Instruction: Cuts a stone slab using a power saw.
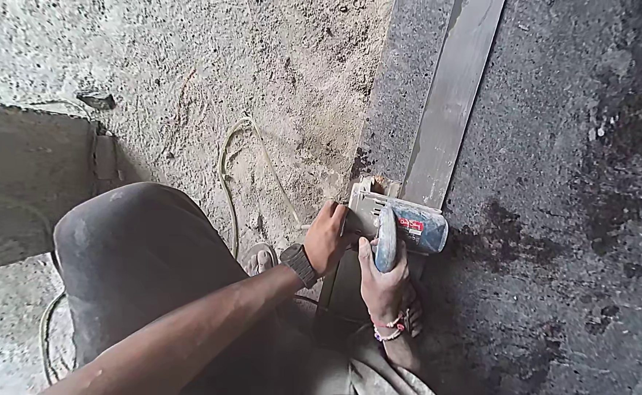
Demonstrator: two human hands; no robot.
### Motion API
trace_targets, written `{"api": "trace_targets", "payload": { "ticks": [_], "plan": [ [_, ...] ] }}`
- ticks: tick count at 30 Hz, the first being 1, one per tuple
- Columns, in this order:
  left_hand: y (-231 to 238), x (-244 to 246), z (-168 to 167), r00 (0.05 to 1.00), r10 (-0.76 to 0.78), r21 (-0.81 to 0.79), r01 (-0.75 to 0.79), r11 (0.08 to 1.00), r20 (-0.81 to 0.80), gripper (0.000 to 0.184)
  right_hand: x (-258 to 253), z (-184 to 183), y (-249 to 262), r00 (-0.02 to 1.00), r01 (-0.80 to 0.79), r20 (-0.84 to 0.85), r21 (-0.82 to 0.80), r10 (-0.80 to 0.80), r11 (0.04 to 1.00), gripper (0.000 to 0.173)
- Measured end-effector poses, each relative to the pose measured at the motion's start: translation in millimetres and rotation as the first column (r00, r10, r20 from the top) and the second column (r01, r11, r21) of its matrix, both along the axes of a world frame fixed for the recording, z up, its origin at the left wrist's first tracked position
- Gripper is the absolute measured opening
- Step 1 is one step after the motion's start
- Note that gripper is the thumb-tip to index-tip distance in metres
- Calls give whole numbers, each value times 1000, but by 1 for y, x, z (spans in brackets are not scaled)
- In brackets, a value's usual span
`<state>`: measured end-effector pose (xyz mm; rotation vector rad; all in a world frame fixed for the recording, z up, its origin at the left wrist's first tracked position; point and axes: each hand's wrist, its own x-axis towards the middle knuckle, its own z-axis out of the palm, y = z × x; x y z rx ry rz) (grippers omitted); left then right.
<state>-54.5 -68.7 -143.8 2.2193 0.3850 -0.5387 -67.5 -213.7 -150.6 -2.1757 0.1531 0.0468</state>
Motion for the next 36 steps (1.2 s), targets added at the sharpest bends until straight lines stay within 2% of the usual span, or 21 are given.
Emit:
{"api": "trace_targets", "payload": {
  "ticks": [5,14,20,23,26,28,36],
  "plan": [
    [1,5,0,1000,-2,9,2,1000,23,49,4,-3,1,999,-13,50,9,13,1000,41],
    [3,14,-1,1000,11,6,-11,1000,0,51,12,-1,2,1000,-11,13,4,11,1000,42],
    [3,17,-3,999,19,6,-19,1000,47,50,18,1,6,1000,13,9,-28,-13,1000,40],
    [4,20,-2,1000,21,4,-22,1000,22,49,23,0,8,998,17,69,-13,-16,1000,43],
    [4,24,-1,1000,20,12,-20,1000,6,49,27,-2,8,995,48,90,-22,-46,999,62],
    [4,26,-1,1000,22,9,-22,1000,-3,49,28,-4,9,991,74,111,-6,-73,997,67],
    [6,30,-6,999,30,13,-31,999,29,48,25,-17,5,941,107,300,168,-154,980,61]
  ]
}}
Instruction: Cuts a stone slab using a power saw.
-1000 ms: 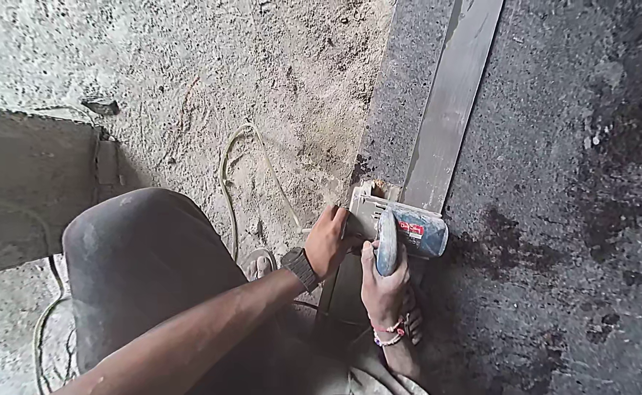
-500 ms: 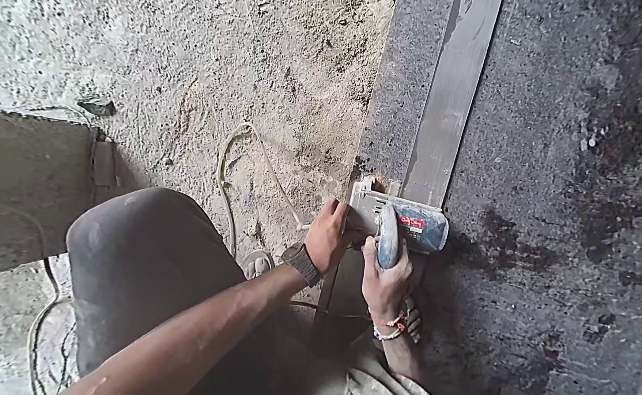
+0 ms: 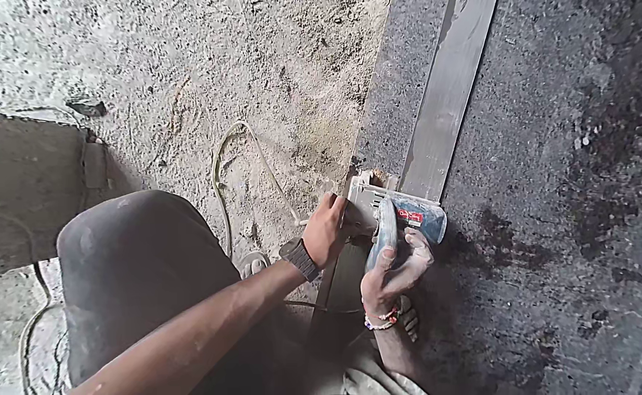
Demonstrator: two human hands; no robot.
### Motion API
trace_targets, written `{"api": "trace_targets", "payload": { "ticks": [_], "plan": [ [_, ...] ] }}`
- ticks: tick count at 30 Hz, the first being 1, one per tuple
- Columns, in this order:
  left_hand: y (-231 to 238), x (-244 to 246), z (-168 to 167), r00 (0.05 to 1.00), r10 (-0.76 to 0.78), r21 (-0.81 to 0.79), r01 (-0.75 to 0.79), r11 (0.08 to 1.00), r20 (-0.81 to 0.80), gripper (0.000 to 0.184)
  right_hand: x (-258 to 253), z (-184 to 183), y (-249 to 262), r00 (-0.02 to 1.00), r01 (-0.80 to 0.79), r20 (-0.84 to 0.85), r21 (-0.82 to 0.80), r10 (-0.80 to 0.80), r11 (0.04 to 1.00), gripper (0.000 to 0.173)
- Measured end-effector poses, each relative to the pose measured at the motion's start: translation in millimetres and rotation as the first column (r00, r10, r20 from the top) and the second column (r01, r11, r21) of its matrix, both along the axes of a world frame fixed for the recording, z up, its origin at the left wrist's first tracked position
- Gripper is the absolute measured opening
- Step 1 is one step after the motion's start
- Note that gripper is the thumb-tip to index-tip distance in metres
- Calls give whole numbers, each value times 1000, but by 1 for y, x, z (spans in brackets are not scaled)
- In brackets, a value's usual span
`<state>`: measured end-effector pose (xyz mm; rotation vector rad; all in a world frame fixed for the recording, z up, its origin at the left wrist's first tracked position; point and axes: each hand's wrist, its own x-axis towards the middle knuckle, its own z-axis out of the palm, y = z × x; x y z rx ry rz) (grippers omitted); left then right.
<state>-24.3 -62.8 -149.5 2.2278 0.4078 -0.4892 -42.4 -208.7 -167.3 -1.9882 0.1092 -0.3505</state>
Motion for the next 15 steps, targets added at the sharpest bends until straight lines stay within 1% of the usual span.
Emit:
{"api": "trace_targets", "payload": {
  "ticks": [2,5,8,10,15],
  "plan": [
    [1,2,0,1000,1,2,-1,1000,-6,48,2,-1,1,999,4,35,34,-5,999,59],
    [2,7,1,999,-3,-1,3,1000,-44,50,8,-4,-2,995,-23,103,14,21,1000,56],
    [2,10,2,998,1,2,-1,1000,-56,48,8,-2,0,998,-13,60,74,8,997,51],
    [3,12,2,998,-5,4,5,1000,-65,48,10,-2,1,998,-15,70,91,9,996,47],
    [4,16,2,999,2,10,-2,1000,-36,49,17,1,2,997,-13,80,80,6,997,43]
  ]
}}
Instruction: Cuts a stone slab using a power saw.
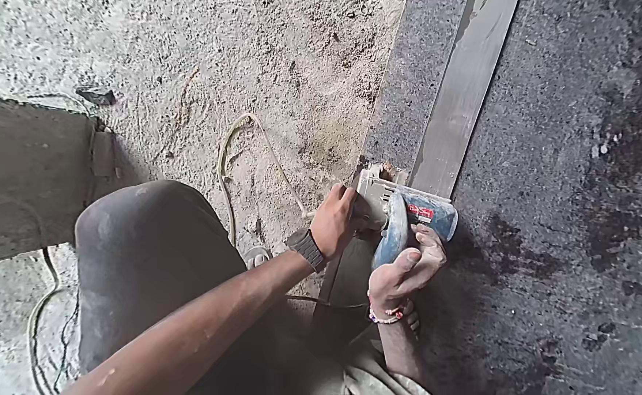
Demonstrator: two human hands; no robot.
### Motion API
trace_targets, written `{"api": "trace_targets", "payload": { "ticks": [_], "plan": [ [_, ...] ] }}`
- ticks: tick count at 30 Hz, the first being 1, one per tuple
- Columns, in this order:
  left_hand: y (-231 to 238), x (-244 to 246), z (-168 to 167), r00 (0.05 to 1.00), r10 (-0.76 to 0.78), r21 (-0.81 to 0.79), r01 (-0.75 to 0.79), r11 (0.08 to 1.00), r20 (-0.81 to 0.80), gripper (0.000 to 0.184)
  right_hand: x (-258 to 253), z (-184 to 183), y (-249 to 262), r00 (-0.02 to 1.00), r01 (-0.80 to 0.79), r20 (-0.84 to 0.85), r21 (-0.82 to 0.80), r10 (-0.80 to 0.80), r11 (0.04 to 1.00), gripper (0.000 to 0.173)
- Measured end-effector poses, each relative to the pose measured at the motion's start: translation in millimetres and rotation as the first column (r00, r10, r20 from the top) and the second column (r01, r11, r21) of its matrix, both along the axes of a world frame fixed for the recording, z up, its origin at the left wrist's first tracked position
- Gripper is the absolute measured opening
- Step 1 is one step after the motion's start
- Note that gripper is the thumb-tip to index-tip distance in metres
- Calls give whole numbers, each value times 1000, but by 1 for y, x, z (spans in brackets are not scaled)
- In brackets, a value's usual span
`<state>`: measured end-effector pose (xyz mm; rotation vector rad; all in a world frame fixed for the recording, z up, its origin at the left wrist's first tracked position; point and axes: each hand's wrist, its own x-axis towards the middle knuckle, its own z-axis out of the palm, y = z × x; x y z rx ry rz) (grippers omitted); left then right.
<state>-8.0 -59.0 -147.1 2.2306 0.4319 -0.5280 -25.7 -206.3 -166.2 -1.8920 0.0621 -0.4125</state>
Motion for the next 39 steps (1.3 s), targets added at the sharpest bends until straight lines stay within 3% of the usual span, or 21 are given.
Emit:
{"api": "trace_targets", "payload": {
  "ticks": [10,39],
  "plan": [
    [2,8,-2,1000,-1,7,1,1000,-1,49,9,-2,2,999,-19,39,86,16,996,47],
    [6,37,3,999,28,10,-28,1000,-28,51,38,-4,9,994,-17,110,50,11,999,38]
  ]
}}
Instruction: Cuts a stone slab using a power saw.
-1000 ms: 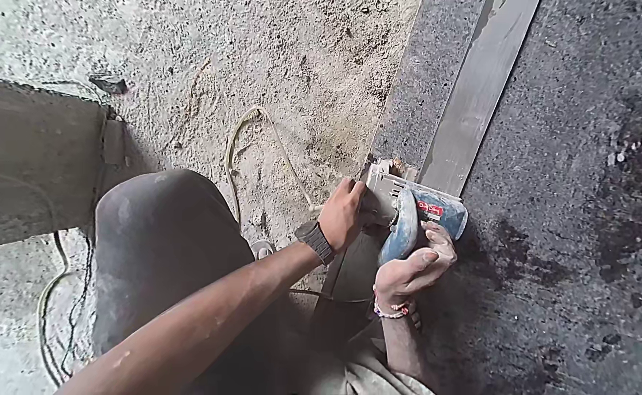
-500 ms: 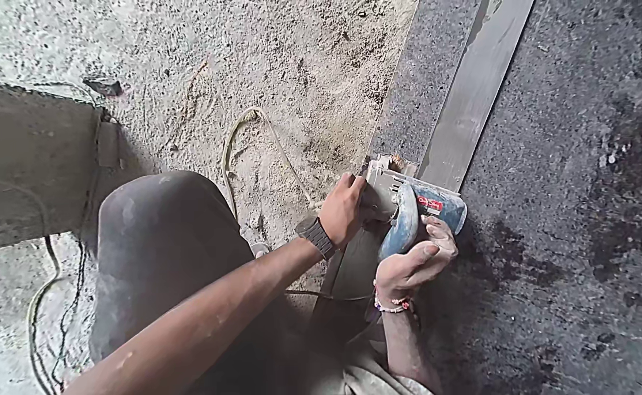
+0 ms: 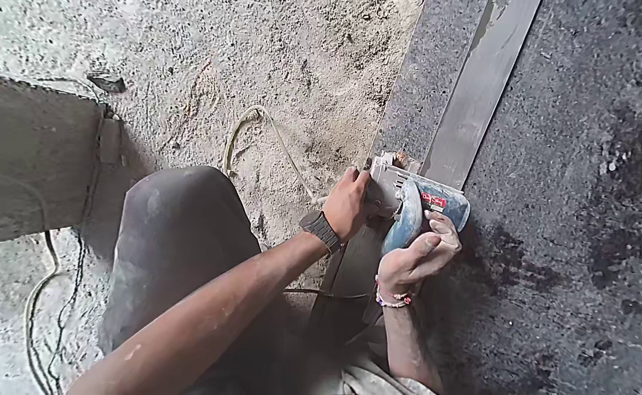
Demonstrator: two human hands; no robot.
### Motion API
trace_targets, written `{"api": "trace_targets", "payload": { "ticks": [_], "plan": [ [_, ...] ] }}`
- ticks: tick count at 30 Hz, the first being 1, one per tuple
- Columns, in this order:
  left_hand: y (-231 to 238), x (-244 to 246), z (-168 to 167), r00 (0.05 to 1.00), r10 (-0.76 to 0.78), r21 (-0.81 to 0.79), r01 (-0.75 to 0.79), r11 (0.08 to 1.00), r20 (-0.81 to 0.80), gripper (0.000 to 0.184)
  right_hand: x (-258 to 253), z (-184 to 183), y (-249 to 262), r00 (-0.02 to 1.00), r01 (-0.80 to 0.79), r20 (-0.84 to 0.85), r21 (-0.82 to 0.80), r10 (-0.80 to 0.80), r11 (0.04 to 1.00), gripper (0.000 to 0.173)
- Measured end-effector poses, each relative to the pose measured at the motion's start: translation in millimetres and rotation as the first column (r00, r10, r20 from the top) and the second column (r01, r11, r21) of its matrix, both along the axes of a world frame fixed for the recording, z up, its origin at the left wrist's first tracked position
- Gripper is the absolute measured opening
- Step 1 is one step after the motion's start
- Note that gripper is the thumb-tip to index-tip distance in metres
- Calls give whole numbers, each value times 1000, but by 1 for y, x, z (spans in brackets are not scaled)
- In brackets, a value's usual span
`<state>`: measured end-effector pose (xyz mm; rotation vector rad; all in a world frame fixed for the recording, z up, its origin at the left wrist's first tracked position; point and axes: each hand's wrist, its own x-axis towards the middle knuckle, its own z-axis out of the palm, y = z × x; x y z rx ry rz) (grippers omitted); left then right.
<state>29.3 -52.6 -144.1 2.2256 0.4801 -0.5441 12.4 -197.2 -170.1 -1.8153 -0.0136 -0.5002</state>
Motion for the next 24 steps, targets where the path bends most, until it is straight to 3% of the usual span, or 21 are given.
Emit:
{"api": "trace_targets", "payload": {
  "ticks": [24],
  "plan": [
    [4,19,-4,1000,-6,18,5,1000,24,55,21,3,9,999,40,28,6,-41,999,34]
  ]
}}
